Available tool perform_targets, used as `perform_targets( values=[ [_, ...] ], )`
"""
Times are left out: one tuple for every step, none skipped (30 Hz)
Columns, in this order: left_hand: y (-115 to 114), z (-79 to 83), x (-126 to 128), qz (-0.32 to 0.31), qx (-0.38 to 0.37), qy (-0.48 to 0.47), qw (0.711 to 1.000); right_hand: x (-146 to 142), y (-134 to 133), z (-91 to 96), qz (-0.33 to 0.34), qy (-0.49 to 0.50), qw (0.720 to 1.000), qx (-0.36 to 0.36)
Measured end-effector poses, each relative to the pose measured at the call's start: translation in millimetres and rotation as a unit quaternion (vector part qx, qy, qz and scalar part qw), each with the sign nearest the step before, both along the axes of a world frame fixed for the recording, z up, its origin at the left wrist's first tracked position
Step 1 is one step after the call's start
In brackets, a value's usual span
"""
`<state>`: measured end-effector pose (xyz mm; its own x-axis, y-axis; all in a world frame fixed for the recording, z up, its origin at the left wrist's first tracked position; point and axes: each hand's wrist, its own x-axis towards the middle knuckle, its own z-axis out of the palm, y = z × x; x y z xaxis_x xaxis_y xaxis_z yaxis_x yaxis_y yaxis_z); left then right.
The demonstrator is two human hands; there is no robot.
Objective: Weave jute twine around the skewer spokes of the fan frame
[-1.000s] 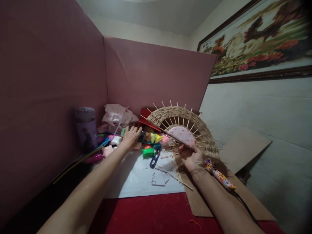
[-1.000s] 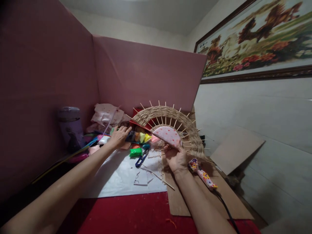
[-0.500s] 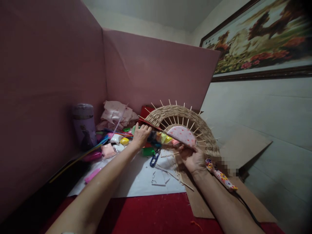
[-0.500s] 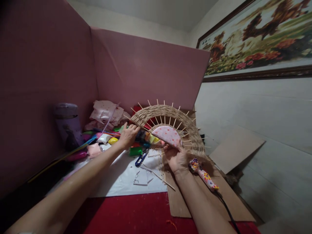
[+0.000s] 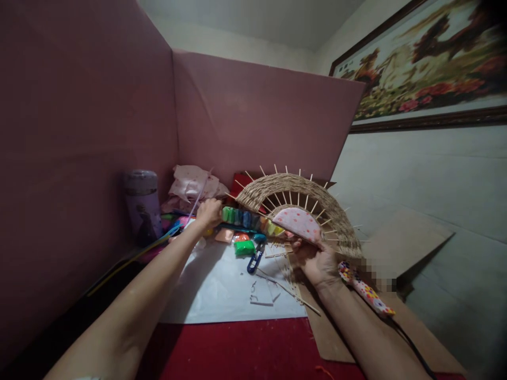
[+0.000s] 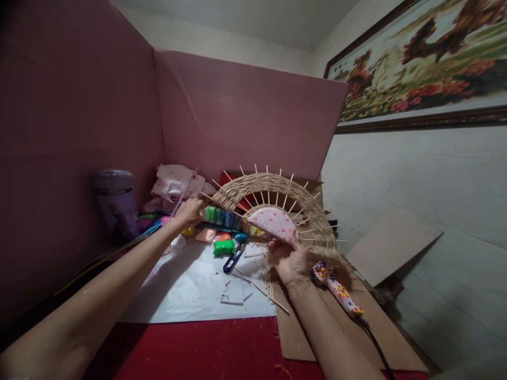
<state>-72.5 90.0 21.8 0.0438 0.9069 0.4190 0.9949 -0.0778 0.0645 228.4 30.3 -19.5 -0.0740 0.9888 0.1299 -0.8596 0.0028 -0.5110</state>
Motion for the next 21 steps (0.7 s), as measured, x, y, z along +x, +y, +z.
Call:
perform_targets(
  values=[
    [0, -3.3, -6, 0.005, -0.02, 0.006, 1.0, 0, 0, -0.4, 0.0, 0.004, 1.0, -0.008],
    [0, -7.1, -10, 0.008, -0.037, 0.011, 0.999, 0, 1, -0.7, 0.0, 0.006, 1.0, -0.015],
    [1, -10.9, -13, 0.01, -0.05, 0.016, 0.999, 0, 1, -0.9, 0.0, 0.006, 1.0, -0.019],
    [2, -14.3, -14, 0.013, -0.061, 0.018, 0.998, 0, 1, -0.9, -0.002, 0.007, 1.0, -0.019],
    [4, -17.0, -15, 0.018, -0.069, 0.02, 0.997, 0, 1, -0.9, -0.003, 0.007, 1.0, -0.015],
    [5, -19.0, -15, 0.024, -0.075, 0.023, 0.997, 0, 1, -0.7, -0.004, 0.006, 1.0, -0.011],
    [7, -20.3, -14, 0.032, -0.08, 0.025, 0.996, 0, 1, -0.4, -0.005, 0.005, 1.0, -0.008],
    [8, -20.9, -13, 0.042, -0.085, 0.027, 0.995, 0, 1, -0.1, -0.009, 0.003, 1.0, -0.005],
    [9, -21.1, -13, 0.051, -0.09, 0.029, 0.994, 0, 0, 0.3, -0.013, 0.002, 1.0, -0.005],
    [10, -21.1, -12, 0.059, -0.094, 0.03, 0.993, -1, 0, 0.7, -0.017, 0.0, 1.0, -0.006],
    [11, -20.9, -12, 0.065, -0.095, 0.032, 0.993, -1, 0, 1.1, -0.018, -0.001, 1.0, -0.008],
    [11, -20.6, -12, 0.069, -0.096, 0.035, 0.992, -1, -1, 1.6, -0.018, -0.001, 1.0, -0.01],
    [11, -20.4, -11, 0.07, -0.096, 0.041, 0.992, -1, -1, 2.1, -0.016, -0.002, 1.0, -0.013],
    [11, -20.0, -11, 0.071, -0.096, 0.048, 0.992, -1, -1, 2.5, -0.014, -0.003, 1.0, -0.014],
    [12, -19.5, -10, 0.07, -0.096, 0.058, 0.991, -1, -1, 2.9, -0.012, -0.003, 1.0, -0.015],
    [12, -18.8, -10, 0.068, -0.096, 0.068, 0.991, -1, -1, 3.1, -0.01, -0.003, 1.0, -0.015],
    [12, -17.6, -10, 0.065, -0.096, 0.078, 0.99, -1, -1, 3.1, -0.01, -0.003, 1.0, -0.015],
    [12, -16.1, -9, 0.06, -0.096, 0.087, 0.99, -1, -1, 2.9, -0.011, -0.004, 1.0, -0.014],
    [13, -14.2, -9, 0.054, -0.095, 0.094, 0.99, 0, 0, 2.4, -0.01, -0.004, 1.0, -0.013],
    [13, -11.8, -10, 0.048, -0.095, 0.101, 0.989, 1, 0, 1.7, -0.006, -0.006, 1.0, -0.01],
    [13, -9.1, -11, 0.043, -0.095, 0.107, 0.989, 1, 1, 0.8, -0.001, -0.008, 1.0, -0.007]
  ],
)
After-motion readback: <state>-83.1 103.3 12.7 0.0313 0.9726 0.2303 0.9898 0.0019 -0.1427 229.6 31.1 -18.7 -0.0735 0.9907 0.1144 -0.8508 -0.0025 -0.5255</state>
